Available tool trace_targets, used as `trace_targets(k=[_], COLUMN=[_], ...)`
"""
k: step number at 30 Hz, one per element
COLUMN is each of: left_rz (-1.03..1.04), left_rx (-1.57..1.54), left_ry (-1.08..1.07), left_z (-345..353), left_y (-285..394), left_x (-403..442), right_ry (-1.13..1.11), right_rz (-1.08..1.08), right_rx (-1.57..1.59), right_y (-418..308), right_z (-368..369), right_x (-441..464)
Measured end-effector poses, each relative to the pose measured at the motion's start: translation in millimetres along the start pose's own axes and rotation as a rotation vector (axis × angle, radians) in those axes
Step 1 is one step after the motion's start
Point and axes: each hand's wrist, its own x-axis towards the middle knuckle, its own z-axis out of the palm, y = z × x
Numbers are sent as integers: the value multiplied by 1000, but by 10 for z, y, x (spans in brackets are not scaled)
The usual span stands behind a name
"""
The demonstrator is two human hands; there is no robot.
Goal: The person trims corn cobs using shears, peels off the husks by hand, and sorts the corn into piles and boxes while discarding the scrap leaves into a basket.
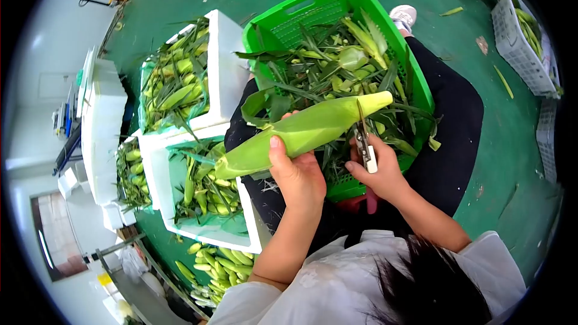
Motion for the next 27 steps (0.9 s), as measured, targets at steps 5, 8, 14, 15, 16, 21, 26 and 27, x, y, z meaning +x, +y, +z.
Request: trace_targets(k=[5,8,14,15,16,21,26,27], left_rz=[-436,-867,-806,-860,-861,-616,-665,-597], left_rx=[-213,-1002,-456,-577,-526,-184,-430,-306], left_ry=[175,-392,-23,-286,-305,31,-284,-386], left_z=[-169,-452,-480,-835,-984,-821,-1068,-1181], left_y=[295,108,595,425,341,549,560,591], left_x=[313,380,-1,8,-59,-179,-226,-250], right_ry=[-560,-946,-307,-199,-91,-300,-326,-277], right_rz=[435,678,153,202,246,850,371,346], right_rx=[589,1215,776,829,878,599,240,300], right_y=[-484,-156,-619,-592,-480,293,-220,-296], right_z=[-269,-273,-242,-238,-270,-124,197,250], right_x=[-369,-641,64,344,610,400,123,139])
